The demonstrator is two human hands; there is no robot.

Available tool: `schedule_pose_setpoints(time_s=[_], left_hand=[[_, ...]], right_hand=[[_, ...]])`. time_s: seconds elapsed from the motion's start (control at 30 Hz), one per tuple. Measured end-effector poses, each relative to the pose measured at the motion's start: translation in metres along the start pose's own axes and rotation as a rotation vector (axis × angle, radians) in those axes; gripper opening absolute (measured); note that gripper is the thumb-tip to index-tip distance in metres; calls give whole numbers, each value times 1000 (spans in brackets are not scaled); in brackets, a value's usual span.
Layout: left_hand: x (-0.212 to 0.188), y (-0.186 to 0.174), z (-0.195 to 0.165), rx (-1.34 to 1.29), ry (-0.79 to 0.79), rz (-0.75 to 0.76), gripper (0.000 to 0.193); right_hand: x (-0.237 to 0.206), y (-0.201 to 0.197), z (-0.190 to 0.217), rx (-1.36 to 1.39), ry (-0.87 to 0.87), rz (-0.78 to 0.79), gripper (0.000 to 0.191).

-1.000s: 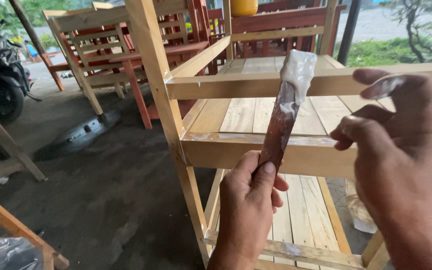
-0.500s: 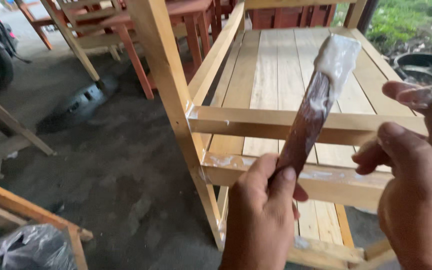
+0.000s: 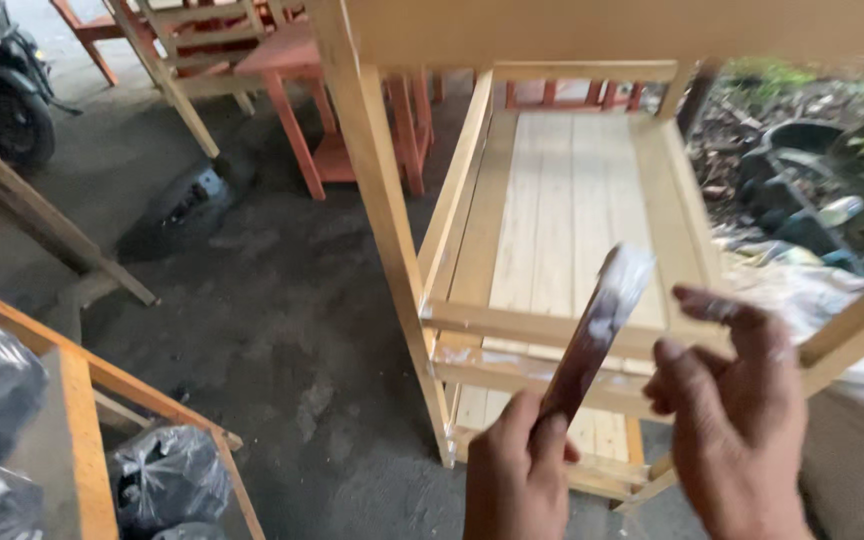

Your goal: The person applies white paint to the wooden rails and legs of an unfinished furniture frame using a paintbrush held in the left hand, steadying the frame with the right hand. They work along the lower rail and corner joints, then move around the frame to coat additional rails and the upper edge.

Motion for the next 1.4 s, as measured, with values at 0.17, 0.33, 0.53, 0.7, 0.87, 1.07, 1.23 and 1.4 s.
schedule_pose_setpoints(time_s=[0.17,0.33,0.53,0.7,0.87,1.07,1.23,1.4], left_hand=[[-8,-8,21,-81,-87,87,22],[-13,-33,-24,-15,45,-25,29],[-5,-37,-121,12,-16,83,28],[-7,-39,-175,42,-171,56,23],[3,-34,-204,25,-153,94,22],[30,-27,-212,-44,-165,93,21],[68,-31,-219,-15,-125,46,20],[95,-39,-229,177,-100,-49,20]], right_hand=[[-11,-8,23,61,55,-15,39],[3,-13,76,11,115,2,37],[30,-21,145,44,15,83,40],[52,-40,183,64,-22,74,33],[75,-52,201,70,-72,87,31],[100,-41,195,39,-68,123,33],[122,-37,182,33,-52,107,31],[138,-44,173,17,-33,103,30]])
Point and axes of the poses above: each hand's wrist, its own x-axis towards the middle knuckle, its own y-axis out of the palm, z = x × y, the point moved 6 cm from there along x, towards the middle knuckle, and after that the axes turned 7 degrees about z, right-handed, at the moved point
